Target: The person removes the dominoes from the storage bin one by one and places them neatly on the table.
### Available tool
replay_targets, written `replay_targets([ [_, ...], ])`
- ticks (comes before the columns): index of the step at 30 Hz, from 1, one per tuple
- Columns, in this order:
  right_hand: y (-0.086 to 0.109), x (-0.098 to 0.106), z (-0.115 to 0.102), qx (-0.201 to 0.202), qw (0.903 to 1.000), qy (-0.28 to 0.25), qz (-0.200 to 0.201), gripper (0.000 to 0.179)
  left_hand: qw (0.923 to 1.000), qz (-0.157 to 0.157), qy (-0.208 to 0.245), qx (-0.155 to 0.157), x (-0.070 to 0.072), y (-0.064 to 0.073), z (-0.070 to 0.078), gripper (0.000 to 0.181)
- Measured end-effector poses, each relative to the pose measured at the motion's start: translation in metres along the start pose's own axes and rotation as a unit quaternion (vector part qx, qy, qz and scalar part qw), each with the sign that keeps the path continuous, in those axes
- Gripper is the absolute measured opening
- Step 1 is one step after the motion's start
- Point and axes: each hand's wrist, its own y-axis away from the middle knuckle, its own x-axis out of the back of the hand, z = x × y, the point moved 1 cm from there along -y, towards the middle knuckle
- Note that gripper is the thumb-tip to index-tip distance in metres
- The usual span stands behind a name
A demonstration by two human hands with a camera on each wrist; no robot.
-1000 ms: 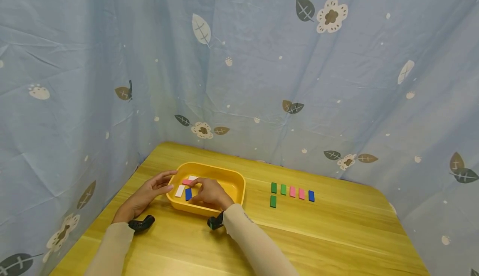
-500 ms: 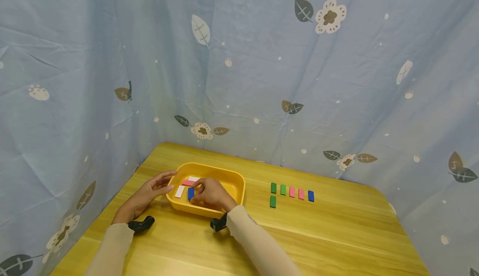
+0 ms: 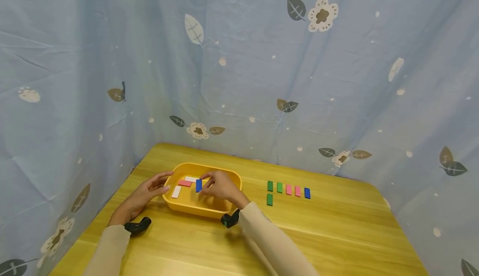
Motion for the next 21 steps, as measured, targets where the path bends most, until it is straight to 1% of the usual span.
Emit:
replay_targets([
  [5, 0.012, 0.014, 0.006, 0.008, 0.9998, 0.009, 0.016, 0.042, 1.0000, -0.003, 0.002, 0.003, 0.001, 0.000, 0.001, 0.057],
  [9, 0.025, 0.024, 0.015, 0.008, 0.9995, 0.007, 0.029, 0.042, 1.0000, -0.005, 0.004, 0.003, 0.000, 0.000, 0.000, 0.058],
  [13, 0.038, 0.035, 0.024, 0.007, 0.9992, -0.012, 0.038, 0.039, 0.9999, -0.008, 0.006, 0.007, 0.000, 0.001, 0.000, 0.057],
  [16, 0.048, 0.044, 0.027, 0.008, 0.9985, -0.037, 0.041, 0.039, 0.9999, -0.008, 0.006, 0.009, 0.000, 0.001, 0.000, 0.057],
  [18, 0.055, 0.050, 0.028, 0.007, 0.9977, -0.052, 0.043, 0.040, 0.9999, -0.008, 0.005, 0.005, 0.000, 0.001, 0.000, 0.057],
  [21, 0.064, 0.058, 0.030, 0.005, 0.9970, -0.061, 0.047, 0.041, 0.9999, -0.011, 0.004, -0.002, 0.000, 0.001, 0.001, 0.057],
])
